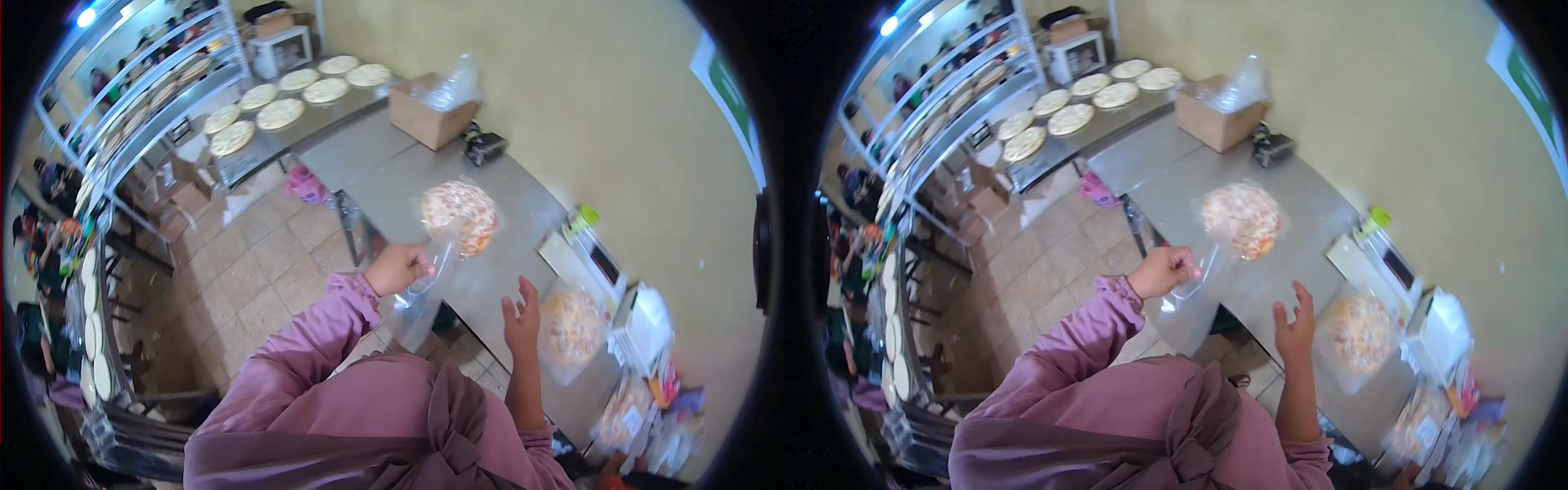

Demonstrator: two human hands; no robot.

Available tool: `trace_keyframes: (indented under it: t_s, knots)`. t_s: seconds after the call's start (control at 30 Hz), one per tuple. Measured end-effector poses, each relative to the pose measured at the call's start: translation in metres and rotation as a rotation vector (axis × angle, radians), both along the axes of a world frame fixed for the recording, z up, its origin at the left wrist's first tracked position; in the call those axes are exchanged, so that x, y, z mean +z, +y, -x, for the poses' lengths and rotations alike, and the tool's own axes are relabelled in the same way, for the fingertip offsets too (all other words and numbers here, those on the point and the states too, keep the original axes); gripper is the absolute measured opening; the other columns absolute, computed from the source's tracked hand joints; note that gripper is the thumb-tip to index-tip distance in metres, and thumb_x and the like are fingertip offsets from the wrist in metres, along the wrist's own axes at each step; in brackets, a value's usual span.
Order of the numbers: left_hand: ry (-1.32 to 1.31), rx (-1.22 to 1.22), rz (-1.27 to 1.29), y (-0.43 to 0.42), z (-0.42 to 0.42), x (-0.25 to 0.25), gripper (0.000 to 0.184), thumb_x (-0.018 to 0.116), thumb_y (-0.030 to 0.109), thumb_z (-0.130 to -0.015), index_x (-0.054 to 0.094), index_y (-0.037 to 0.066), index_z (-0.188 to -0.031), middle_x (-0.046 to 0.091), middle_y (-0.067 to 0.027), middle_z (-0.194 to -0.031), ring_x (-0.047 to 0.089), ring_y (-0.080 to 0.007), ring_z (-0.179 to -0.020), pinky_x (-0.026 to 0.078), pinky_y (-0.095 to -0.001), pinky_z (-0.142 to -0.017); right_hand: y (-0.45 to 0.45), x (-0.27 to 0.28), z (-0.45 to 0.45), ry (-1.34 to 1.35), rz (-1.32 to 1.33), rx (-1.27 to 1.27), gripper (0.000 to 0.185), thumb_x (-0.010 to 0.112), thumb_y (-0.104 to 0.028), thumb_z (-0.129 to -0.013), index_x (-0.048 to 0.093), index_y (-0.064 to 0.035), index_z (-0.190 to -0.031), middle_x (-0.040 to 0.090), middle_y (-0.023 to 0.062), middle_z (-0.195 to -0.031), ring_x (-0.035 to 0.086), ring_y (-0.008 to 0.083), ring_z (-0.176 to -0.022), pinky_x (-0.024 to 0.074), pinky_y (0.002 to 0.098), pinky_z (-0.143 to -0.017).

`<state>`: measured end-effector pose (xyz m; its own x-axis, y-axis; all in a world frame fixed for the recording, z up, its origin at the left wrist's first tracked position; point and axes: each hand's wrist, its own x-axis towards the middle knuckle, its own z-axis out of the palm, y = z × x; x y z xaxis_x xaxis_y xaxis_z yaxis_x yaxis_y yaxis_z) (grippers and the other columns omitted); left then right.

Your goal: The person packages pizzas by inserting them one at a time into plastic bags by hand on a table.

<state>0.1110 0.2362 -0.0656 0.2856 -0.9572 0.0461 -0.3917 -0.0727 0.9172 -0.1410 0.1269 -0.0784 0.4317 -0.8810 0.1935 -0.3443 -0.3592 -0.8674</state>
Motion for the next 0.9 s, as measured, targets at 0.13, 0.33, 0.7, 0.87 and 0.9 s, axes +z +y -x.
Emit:
trace_keyframes:
  t_s: [0.13, 0.33, 0.7, 0.87, 0.9]
  knots:
    - [-0.2, -0.125, 0.042, 0.02, 0.0, -0.011, 0.018, 0.067, 0.014, -0.074, 0.054, 0.002, -0.073, 0.056, -0.0094, -0.065, 0.053, -0.0164, -0.058, 0.041, -0.0302, -0.055, 0.025, 0.025, -0.058, -0.001, 0.39, 0.432, 0.031, 0.057, -0.015, -0.08, 0.055, -0.0043, -0.109, 0.036, 0.0247, -0.13, 0.039, 0.0351, -0.117, 0.0364, 0.0407, -0.093]
    - [-0.286, -0.2, -0.045, 0.051, 0.02, -0.016, 0.03, 0.07, 0.023, -0.071, 0.048, 0.003, -0.067, 0.05, -0.0131, -0.06, 0.049, -0.0293, -0.055, 0.037, -0.0367, -0.052, 0.032, 0.0, -0.091, 0.247, 0.427, 0.483, 0.018, 0.057, -0.009, -0.075, 0.064, -0.0016, -0.09, 0.04, 0.0263, -0.125, 0.043, 0.0381, -0.113, 0.0363, 0.0397, -0.094]
    - [-0.305, 0.254, -0.219, 0.089, 0.018, -0.052, 0.013, 0.053, 0.007, -0.075, 0.052, 0.005, -0.087, 0.058, -0.0191, -0.09, 0.056, -0.0374, -0.078, 0.043, -0.0441, -0.066, 0.034, -0.043, -0.102, 0.537, 0.091, 0.825, 0.046, 0.048, 0.001, -0.066, 0.051, 0.0014, -0.111, 0.051, 0.0192, -0.116, 0.05, 0.0331, -0.104, 0.0408, 0.036, -0.089]
    - [-0.511, -0.005, -0.49, 0.102, 0.035, -0.038, 0.022, 0.051, 0.001, -0.072, 0.054, 0.006, -0.094, 0.046, -0.0177, -0.122, 0.056, -0.0332, -0.094, 0.047, -0.0376, -0.075, 0.022, -0.042, -0.101, 0.461, 0.022, 0.912, 0.048, 0.049, -0.001, -0.065, 0.049, 0.0033, -0.113, 0.045, 0.0219, -0.122, 0.047, 0.0355, -0.107, 0.0398, 0.0364, -0.09]
    - [-0.512, -0.012, -0.499, 0.104, 0.033, -0.044, 0.022, 0.051, 0.001, -0.072, 0.054, 0.006, -0.094, 0.046, -0.0177, -0.122, 0.056, -0.0332, -0.094, 0.047, -0.0376, -0.075, 0.019, -0.046, -0.099, 0.457, 0.011, 0.91, 0.048, 0.049, -0.001, -0.065, 0.049, 0.0033, -0.113, 0.045, 0.0219, -0.122, 0.047, 0.0355, -0.107, 0.0398, 0.0364, -0.09]
